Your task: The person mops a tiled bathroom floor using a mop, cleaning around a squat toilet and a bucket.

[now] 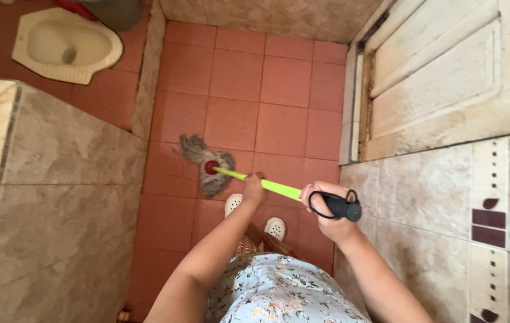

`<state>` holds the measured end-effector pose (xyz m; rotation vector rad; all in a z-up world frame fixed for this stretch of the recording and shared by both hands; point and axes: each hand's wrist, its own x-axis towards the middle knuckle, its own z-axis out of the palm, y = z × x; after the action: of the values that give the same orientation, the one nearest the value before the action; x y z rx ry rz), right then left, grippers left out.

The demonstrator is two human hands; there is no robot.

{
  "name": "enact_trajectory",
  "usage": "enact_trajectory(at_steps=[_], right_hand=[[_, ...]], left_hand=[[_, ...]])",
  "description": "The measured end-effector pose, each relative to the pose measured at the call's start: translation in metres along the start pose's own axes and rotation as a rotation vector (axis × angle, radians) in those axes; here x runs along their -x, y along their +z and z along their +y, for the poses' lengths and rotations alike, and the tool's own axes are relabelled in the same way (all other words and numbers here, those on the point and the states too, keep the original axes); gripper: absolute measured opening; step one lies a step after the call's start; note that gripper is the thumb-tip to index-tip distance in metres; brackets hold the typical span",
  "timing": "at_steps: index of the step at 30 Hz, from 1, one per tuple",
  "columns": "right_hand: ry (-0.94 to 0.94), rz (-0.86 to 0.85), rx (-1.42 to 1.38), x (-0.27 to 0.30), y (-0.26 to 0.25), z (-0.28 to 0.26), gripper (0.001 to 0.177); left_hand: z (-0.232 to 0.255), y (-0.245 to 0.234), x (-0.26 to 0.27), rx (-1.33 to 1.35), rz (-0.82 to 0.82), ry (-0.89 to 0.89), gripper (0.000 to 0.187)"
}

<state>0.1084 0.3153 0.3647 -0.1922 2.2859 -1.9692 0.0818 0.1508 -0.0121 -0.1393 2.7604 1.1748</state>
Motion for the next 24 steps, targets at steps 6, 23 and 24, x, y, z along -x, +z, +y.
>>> enact_trajectory(at_steps=[6,23,24], right_hand=[[-0.086,0.089,0.194,0.034,-0.049,-0.021,0.014],[0.047,0.305,0.374,0.088,-0.107,0.006,0.007],[0.01,0.313,0.335,0.091,-0.104,0.011,0.01]], left_hand=[[0.088,0.049,0.029,0.198,-0.07,0.017,0.021],[0.194,0.206,0.063,0.584,-0.335,0.215,0.033],[0.192,0.206,0.062,0.589,-0.411,0.213,0.035]])
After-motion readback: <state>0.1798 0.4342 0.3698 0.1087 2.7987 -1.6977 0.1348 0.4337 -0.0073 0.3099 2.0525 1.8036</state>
